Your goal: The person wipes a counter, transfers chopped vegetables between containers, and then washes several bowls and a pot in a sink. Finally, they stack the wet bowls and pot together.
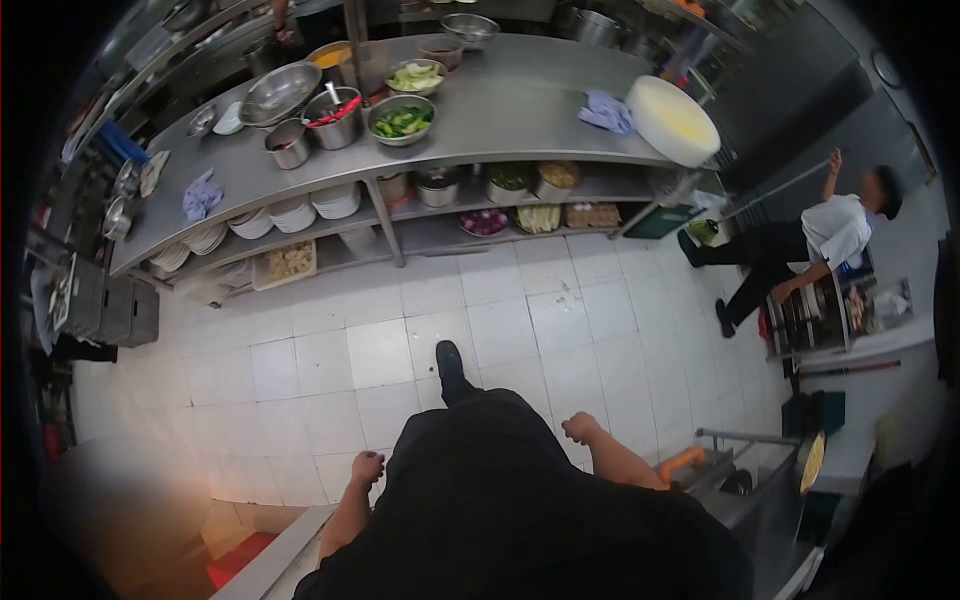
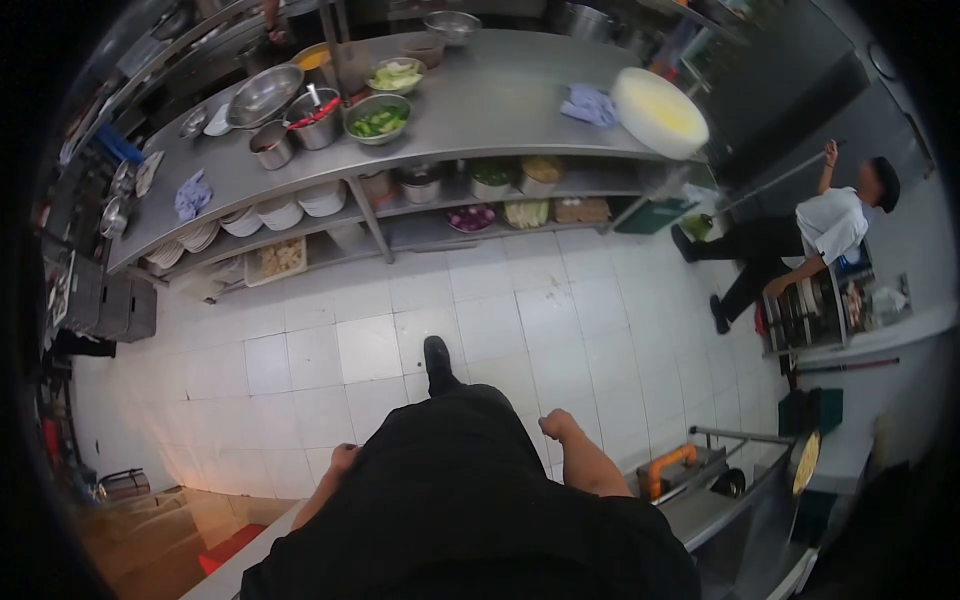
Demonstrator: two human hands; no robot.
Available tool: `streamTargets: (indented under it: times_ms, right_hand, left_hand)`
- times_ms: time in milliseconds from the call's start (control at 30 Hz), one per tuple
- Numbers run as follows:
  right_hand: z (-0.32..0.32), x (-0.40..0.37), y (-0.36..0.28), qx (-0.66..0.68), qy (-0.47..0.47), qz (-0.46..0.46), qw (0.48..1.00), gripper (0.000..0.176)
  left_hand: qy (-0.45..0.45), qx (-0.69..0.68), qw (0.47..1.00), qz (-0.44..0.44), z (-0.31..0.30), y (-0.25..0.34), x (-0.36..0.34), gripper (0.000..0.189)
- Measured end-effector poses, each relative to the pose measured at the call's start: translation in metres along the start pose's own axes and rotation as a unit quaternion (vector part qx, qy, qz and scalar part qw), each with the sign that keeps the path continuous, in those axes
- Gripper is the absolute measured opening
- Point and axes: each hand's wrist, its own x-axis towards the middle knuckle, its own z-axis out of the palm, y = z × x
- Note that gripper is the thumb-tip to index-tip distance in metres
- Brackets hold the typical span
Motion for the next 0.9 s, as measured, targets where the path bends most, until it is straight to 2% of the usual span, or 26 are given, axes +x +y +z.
streamTargets:
  times_ms: [67, 133, 200, 267, 300, 333, 400, 433, 467, 533, 567, 733, 800, 867, 900]
  right_hand:
    - [-0.014, 0.057, -0.035, -0.146, 0.021, -0.081, 0.986, 0.034]
    - [-0.041, 0.059, -0.088, -0.096, 0.151, -0.234, 0.956, 0.038]
    - [-0.084, 0.081, -0.160, -0.182, 0.076, -0.251, 0.947, 0.041]
    - [-0.111, 0.109, -0.222, -0.213, 0.087, -0.281, 0.932, 0.041]
    - [-0.120, 0.123, -0.250, -0.199, 0.088, -0.275, 0.936, 0.041]
    - [-0.128, 0.135, -0.278, -0.184, 0.090, -0.269, 0.941, 0.041]
    - [-0.154, 0.110, -0.332, -0.175, 0.093, -0.278, 0.940, 0.038]
    - [-0.158, 0.108, -0.353, -0.177, 0.091, -0.279, 0.939, 0.038]
    - [-0.162, 0.107, -0.371, -0.176, 0.074, -0.280, 0.941, 0.038]
    - [-0.167, 0.101, -0.403, -0.176, 0.062, -0.282, 0.941, 0.037]
    - [-0.165, 0.098, -0.414, -0.177, 0.056, -0.302, 0.935, 0.037]
    - [-0.138, 0.106, -0.422, -0.205, 0.026, -0.345, 0.916, 0.037]
    - [-0.128, 0.118, -0.407, -0.252, -0.006, -0.335, 0.908, 0.036]
    - [-0.120, 0.139, -0.384, -0.347, -0.015, -0.368, 0.862, 0.037]
    - [-0.123, 0.133, -0.378, -0.349, -0.030, -0.327, 0.878, 0.038]
  left_hand:
    - [0.043, -0.025, 0.997, -0.056, -0.025, 0.005, -0.012, 0.028]
    - [0.058, -0.047, 0.994, -0.081, -0.051, 0.011, -0.018, 0.028]
    - [0.068, -0.068, 0.990, -0.105, -0.069, 0.018, -0.009, 0.028]
    - [0.126, -0.150, 0.972, -0.132, -0.083, 0.017, 0.003, 0.029]
    - [0.142, -0.210, 0.958, -0.132, -0.085, 0.004, 0.021, 0.030]
    - [0.143, -0.214, 0.957, -0.134, -0.085, 0.011, 0.025, 0.030]
    - [0.184, -0.269, 0.937, -0.122, -0.085, 0.026, 0.026, 0.030]
    - [0.194, -0.253, 0.942, -0.102, -0.080, 0.036, 0.022, 0.027]
    - [0.189, -0.154, 0.966, -0.083, -0.078, 0.051, 0.011, 0.031]
    - [0.197, 0.071, 0.978, 0.003, -0.047, -0.011, 0.048, 0.040]
    - [0.178, 0.136, 0.974, 0.000, -0.038, -0.012, 0.042, 0.040]
    - [0.083, 0.301, 0.949, -0.035, -0.020, 0.015, 0.041, 0.044]
    - [0.065, 0.374, 0.925, -0.021, -0.028, 0.027, 0.051, 0.046]
    - [0.050, 0.460, 0.886, -0.010, -0.052, 0.044, 0.070, 0.047]
    - [0.040, 0.501, 0.864, -0.011, -0.069, 0.053, 0.083, 0.048]
